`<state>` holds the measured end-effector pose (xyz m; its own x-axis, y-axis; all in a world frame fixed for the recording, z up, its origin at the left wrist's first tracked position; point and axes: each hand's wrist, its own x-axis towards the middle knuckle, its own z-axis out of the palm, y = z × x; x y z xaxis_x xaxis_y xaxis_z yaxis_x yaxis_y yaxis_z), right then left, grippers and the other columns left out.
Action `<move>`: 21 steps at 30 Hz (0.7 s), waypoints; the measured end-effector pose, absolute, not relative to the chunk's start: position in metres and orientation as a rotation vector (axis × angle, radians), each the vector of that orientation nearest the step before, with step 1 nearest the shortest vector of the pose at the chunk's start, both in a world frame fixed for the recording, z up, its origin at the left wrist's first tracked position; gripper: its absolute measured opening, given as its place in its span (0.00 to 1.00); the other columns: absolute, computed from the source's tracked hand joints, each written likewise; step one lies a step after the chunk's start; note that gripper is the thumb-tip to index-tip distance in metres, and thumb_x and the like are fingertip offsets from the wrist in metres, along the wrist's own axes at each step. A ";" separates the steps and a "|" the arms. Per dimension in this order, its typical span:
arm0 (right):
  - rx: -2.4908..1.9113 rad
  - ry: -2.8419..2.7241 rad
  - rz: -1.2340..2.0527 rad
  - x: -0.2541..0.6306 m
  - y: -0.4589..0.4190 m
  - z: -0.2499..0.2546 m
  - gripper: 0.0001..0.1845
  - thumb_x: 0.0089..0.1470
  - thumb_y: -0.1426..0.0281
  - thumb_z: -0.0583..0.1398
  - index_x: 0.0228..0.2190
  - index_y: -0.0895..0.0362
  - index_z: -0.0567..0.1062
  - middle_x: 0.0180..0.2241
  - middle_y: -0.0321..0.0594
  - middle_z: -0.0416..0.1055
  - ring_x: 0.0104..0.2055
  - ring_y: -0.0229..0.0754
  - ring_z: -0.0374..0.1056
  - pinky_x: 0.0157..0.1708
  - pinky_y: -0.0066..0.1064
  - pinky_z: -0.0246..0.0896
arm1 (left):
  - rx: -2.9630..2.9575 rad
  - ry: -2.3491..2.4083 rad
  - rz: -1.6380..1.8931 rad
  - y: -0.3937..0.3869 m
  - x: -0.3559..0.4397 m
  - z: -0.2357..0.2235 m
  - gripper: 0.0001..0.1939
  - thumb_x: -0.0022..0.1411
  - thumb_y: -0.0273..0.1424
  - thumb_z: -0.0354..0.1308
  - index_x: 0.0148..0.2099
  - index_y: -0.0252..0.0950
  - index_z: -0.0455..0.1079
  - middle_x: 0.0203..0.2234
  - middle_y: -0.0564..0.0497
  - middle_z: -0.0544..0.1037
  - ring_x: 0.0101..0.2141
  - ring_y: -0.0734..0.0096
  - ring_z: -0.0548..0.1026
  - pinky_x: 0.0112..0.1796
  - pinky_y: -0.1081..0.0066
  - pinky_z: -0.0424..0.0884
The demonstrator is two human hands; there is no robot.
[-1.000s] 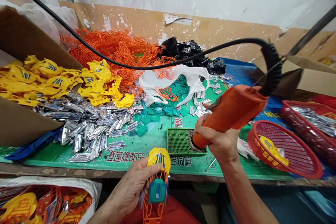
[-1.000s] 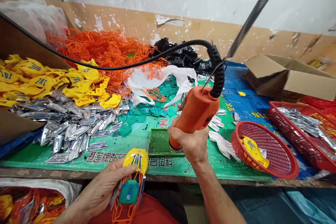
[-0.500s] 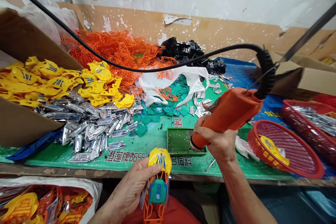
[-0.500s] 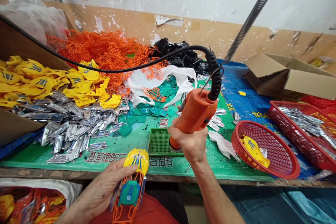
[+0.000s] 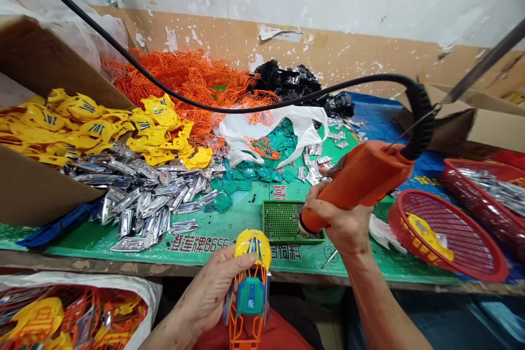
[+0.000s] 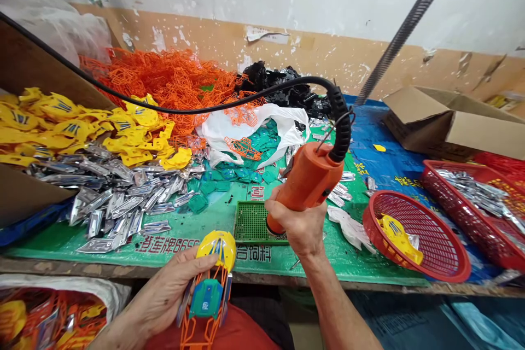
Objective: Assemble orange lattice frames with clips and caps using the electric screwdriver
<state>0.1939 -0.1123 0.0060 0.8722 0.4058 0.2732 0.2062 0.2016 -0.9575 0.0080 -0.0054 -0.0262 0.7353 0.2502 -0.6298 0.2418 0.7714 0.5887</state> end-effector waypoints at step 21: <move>-0.964 -0.600 0.380 0.145 -0.104 0.062 0.25 0.41 0.78 0.63 0.43 0.49 0.72 0.24 0.32 0.69 0.25 0.37 0.66 0.29 0.35 0.65 | 0.565 0.749 0.100 -0.006 0.014 -0.026 0.14 0.44 0.29 0.71 0.33 0.30 0.73 0.22 0.49 0.78 0.18 0.76 0.73 0.20 0.78 0.68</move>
